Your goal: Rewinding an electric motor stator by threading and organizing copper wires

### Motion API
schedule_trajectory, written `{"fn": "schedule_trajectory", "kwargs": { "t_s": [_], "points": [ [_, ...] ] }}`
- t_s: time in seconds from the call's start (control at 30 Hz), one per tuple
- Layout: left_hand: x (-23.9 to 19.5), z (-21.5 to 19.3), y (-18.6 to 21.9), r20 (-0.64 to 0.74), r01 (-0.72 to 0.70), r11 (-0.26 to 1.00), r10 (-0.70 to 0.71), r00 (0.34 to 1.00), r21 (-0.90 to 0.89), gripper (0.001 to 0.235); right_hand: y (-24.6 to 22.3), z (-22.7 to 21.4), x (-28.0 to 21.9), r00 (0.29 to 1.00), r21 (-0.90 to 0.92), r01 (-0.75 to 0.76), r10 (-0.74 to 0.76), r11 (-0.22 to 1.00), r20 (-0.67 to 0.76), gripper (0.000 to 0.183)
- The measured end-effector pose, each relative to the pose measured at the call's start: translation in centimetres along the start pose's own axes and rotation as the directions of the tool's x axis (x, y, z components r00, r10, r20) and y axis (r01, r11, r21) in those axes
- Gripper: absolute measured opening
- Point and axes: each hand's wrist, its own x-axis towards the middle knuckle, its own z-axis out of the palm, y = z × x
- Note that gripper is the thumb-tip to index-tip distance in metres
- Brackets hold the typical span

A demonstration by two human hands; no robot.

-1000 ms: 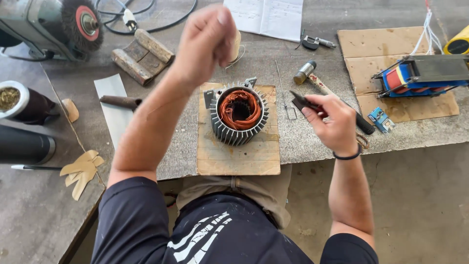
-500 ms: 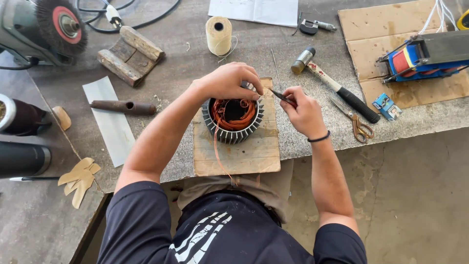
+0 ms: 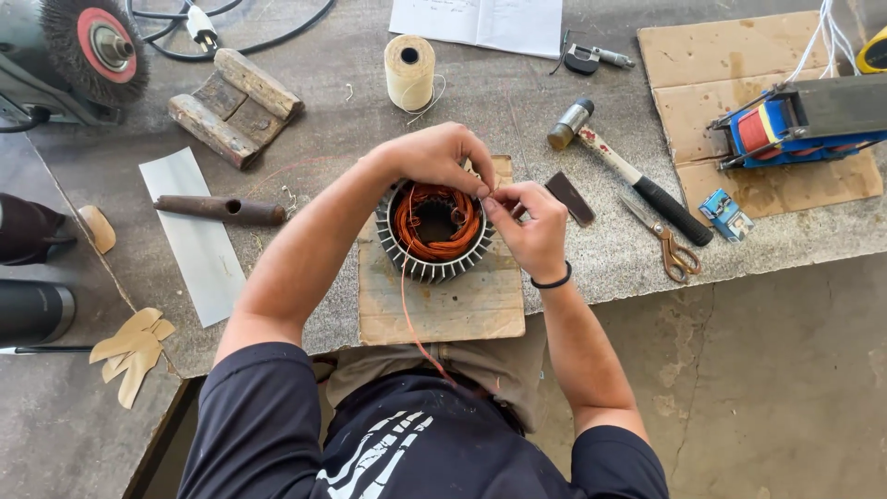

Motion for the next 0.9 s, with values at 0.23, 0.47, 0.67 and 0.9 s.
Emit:
{"fn": "schedule_trajectory", "kwargs": {
  "t_s": [0.23, 0.47, 0.67, 0.9],
  "points": [
    [-0.7, 0.5, 1.0, -0.049, -0.1, 0.977, 0.111, 0.993, 0.187, 0.011, -0.4, 0.1, 0.4, 0.997, -0.08, 0.069, -0.072, 0.994, -0.037, 0.011],
    [-0.8, 2.2, 2.0, 0.039, -0.27, 0.886, 0.276, 0.96, 0.377, 0.018, -1.7, -3.8, 2.7, 0.925, -0.031, -0.112, 0.115, 0.993, 0.362, 0.012],
    [-0.2, 3.1, 0.4, 0.023, -0.318, 0.902, 0.326, 0.945, 0.292, 0.018, -1.9, -6.2, 5.4, 0.603, -0.291, -0.314, 0.426, 0.904, 0.674, 0.011],
    [-0.8, 3.1, 0.8, -0.045, -0.23, 0.914, 0.26, 0.965, 0.335, 0.019, -1.7, -4.1, 1.8, 0.838, 0.029, -0.359, 0.309, 0.933, 0.45, 0.017]
  ]
}}
